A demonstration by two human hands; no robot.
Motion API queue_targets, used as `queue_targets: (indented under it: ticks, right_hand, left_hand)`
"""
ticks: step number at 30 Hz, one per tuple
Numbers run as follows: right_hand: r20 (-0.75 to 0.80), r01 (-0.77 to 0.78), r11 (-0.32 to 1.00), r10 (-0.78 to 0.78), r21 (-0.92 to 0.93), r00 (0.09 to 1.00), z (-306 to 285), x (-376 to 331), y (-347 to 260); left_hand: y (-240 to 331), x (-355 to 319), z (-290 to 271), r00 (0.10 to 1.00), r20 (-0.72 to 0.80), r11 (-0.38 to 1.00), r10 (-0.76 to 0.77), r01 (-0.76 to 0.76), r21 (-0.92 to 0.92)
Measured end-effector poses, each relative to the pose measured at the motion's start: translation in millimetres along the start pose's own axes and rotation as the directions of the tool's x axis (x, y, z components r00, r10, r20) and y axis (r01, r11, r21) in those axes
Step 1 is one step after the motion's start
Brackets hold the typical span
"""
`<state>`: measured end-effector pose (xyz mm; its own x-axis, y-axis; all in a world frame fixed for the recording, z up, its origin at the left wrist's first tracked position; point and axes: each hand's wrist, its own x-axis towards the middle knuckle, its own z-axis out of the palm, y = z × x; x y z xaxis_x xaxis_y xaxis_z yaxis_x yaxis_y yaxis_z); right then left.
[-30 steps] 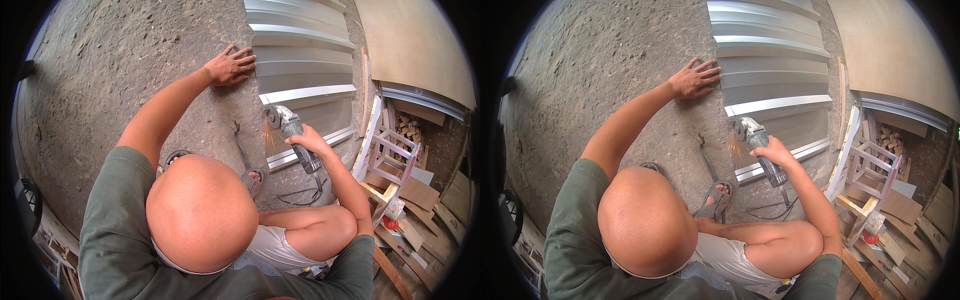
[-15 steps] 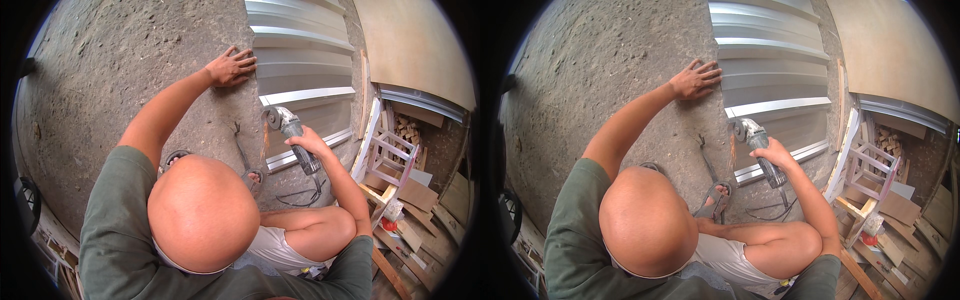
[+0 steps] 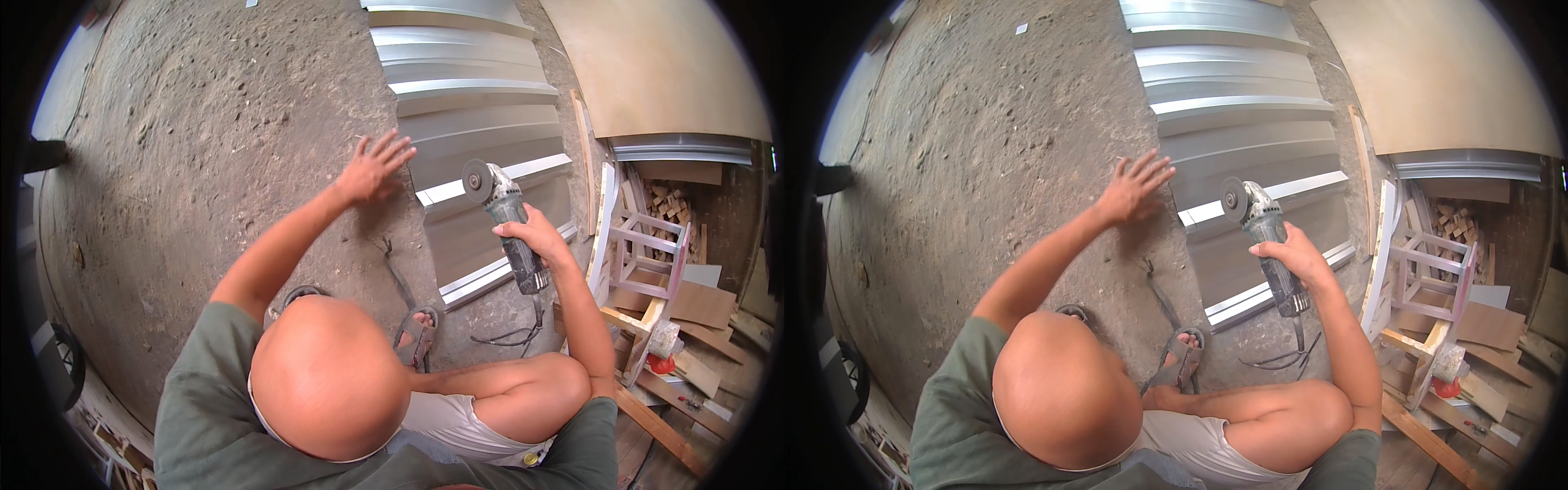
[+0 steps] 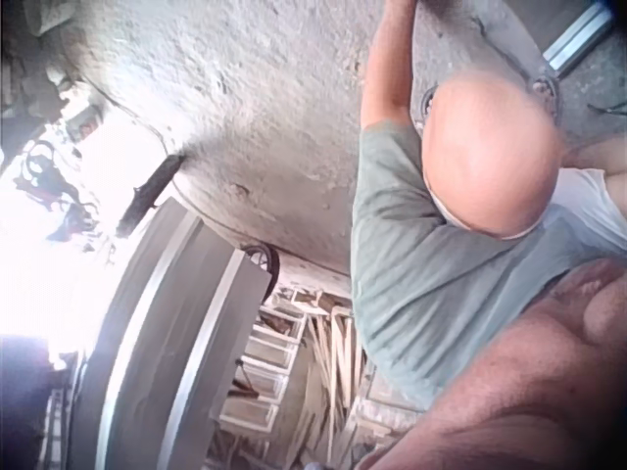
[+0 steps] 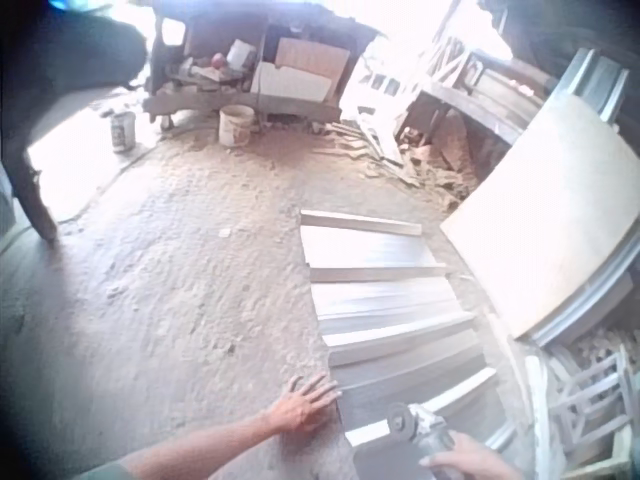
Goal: The person measures a corrugated metal sheet using a tape measure and a pencil, then cuts it along a marked line using an angle grinder.
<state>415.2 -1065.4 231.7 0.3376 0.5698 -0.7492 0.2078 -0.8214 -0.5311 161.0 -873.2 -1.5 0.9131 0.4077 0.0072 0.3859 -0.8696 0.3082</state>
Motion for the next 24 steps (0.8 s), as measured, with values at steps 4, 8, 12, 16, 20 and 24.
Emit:
queue_targets:
  ticks: [4,8,12,16,20,24]
  right_hand:
    - [-0.005,0.020,1.000,-0.020,0.022,1.000,-9.1,-0.1,-2.4]
    - [0.001,0.039,0.998,-0.039,0.054,0.999,-8.0,6.6,-13.5]
    - [0.003,0.055,0.998,-0.055,0.039,0.998,-13.0,6.7,-24.6]
    - [0.010,0.091,0.993,-0.092,0.076,0.996,-12.9,12.1,-24.3]
    - [0.072,0.091,0.994,-0.095,0.056,0.993,-0.3,24.6,-24.2]
    - [0.046,0.084,0.996,-0.086,0.043,0.995,-4.3,20.1,-6.2]
  left_hand:
    - [77.3,-19.4,3.4,0.985,-0.158,0.914,-0.063,-0.007,-0.405]
    - [109.4,-22.2,19.4,0.990,-0.089,0.899,-0.106,0.057,-0.434]
    - [126.5,-26.6,22.4,0.998,-0.037,0.909,-0.046,0.026,-0.417]
    - [169.8,-37.0,19.5,0.991,0.104,0.889,0.089,-0.032,-0.457]
    - [191.3,-69.0,31.4,0.985,0.011,0.861,0.171,-0.144,-0.489]
    - [139.1,-75.8,15.2,0.989,-0.104,0.777,0.104,-0.146,-0.613]
